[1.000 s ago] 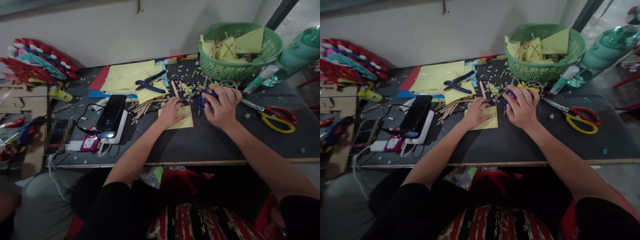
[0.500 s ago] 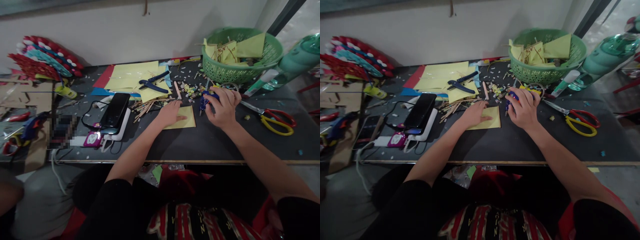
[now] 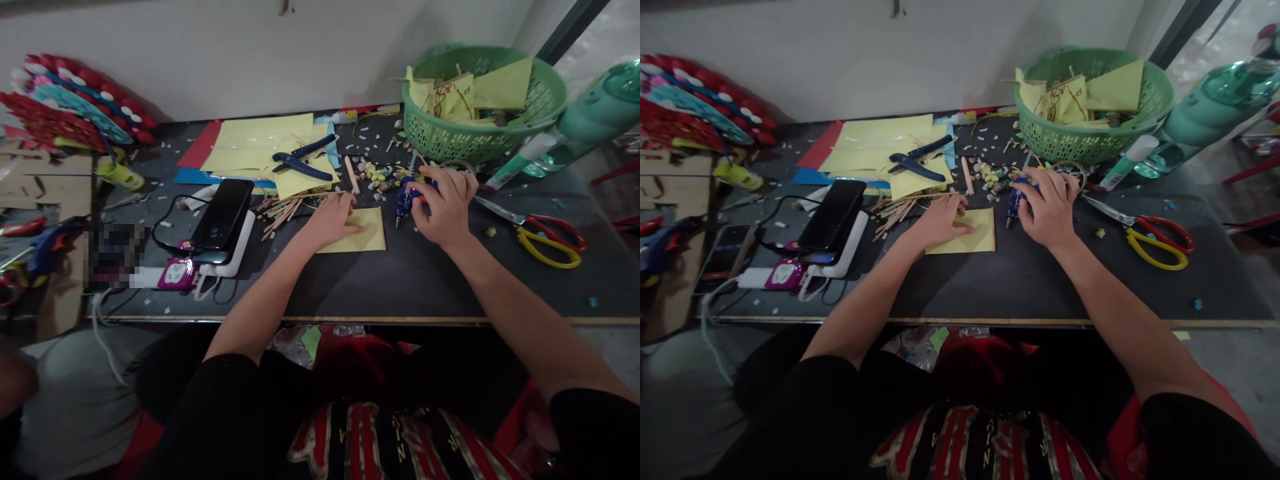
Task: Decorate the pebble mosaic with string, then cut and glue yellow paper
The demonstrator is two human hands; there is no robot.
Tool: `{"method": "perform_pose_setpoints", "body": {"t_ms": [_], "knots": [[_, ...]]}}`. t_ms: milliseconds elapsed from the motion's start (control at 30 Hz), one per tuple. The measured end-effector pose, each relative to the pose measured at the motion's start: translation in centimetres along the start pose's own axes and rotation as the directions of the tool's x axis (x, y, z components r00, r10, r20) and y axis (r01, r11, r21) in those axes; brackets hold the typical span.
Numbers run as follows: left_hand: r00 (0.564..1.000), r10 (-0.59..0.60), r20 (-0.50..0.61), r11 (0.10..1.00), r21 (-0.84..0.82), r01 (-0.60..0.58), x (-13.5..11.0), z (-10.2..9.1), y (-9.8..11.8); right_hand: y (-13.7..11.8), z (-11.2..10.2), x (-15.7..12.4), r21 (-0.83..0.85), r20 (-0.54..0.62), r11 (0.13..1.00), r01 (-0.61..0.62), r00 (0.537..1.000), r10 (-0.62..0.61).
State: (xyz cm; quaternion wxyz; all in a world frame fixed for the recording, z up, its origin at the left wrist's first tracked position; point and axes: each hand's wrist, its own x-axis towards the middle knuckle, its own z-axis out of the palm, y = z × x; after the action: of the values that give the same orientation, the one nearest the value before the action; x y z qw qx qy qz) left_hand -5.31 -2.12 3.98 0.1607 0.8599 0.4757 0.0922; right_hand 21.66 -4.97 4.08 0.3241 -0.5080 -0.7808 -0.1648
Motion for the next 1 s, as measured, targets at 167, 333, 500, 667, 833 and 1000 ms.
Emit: {"method": "perform_pose_setpoints", "body": {"t_ms": [167,333,500,667,833,1000], "knots": [[0.997,0.069,-0.027,0.996,0.049,-0.068,-0.1,0.1,0.6,2.4,-0.5,0.5,-0.104,0.161,0.986,-0.129,0.976,0.145],[1.000,-0.024,-0.010,0.999,0.022,0.024,0.1,-0.1,0.8,4.0,-0.4,0.3,-0.146,0.321,0.973,-0.179,0.922,0.218],[0.998,-0.064,0.029,0.996,-0.058,0.066,0.4,-0.1,0.6,4.4,0.2,0.3,-0.140,0.369,0.978,-0.157,0.908,0.198],[0.992,-0.093,0.091,0.991,-0.085,0.101,0.1,-0.2,1.1,4.1,0.0,0.5,-0.131,0.357,0.978,-0.160,0.913,0.197],[0.994,-0.105,0.041,0.968,-0.225,0.112,0.0,-0.5,0.7,3.3,-0.2,0.4,-0.131,0.305,0.979,-0.155,0.933,0.189],[0.988,-0.153,0.021,0.894,-0.422,0.148,-0.2,-1.5,0.5,3.3,0.0,0.4,-0.106,0.250,0.984,-0.144,0.954,0.167]]}}
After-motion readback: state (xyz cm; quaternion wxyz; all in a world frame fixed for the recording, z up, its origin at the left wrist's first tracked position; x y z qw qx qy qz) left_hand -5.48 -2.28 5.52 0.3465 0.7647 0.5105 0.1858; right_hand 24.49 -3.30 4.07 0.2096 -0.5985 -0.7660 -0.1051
